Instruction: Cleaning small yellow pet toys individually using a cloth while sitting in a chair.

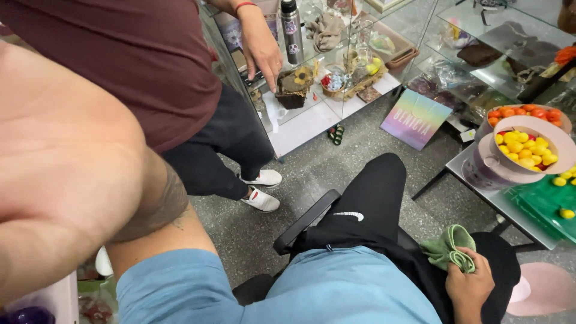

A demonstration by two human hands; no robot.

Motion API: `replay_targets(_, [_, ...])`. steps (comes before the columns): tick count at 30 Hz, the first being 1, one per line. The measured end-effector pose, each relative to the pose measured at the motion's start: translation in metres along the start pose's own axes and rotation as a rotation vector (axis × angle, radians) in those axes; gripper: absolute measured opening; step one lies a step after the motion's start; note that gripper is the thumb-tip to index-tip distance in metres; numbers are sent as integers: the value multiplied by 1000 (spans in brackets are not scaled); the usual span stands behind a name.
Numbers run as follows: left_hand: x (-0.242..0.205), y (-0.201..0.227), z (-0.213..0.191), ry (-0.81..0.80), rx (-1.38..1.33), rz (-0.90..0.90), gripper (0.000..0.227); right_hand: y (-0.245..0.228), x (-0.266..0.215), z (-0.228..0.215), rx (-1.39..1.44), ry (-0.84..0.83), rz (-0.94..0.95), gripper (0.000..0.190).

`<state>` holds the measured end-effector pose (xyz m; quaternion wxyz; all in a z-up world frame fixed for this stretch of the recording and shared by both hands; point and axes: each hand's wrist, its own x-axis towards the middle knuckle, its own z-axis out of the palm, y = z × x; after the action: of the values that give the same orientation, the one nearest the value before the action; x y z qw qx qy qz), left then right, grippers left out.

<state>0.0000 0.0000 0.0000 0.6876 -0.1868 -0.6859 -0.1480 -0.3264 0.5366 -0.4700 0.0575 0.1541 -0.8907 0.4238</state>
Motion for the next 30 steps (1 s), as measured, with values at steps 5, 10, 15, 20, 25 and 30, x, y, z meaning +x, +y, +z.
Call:
replay_targets(5, [-8, 26, 48, 45, -85, 4, 59, 5, 1, 3, -1, 9, 2, 42])
replay_targets(10, [-13, 52, 120, 117, -246, -32, 62, 15, 0, 4, 44, -5, 4, 36])
replay_targets(15, [-31, 62, 197, -444, -227, -597, 38, -37, -10, -23, 151, 15, 90, 39])
replay_targets(20, [-215, 59, 272, -555, -744, -1393, 38, -56, -19, -29, 281, 44, 362, 61])
replay_targets(25, [-332, 121, 331, -954, -696, -1567, 89, -61, -36, -21, 694, -72, 326, 80])
replay_targets(30, [-356, 168, 350, -955, -1072, -1809, 75, -77, -39, -21, 836, -111, 288, 67])
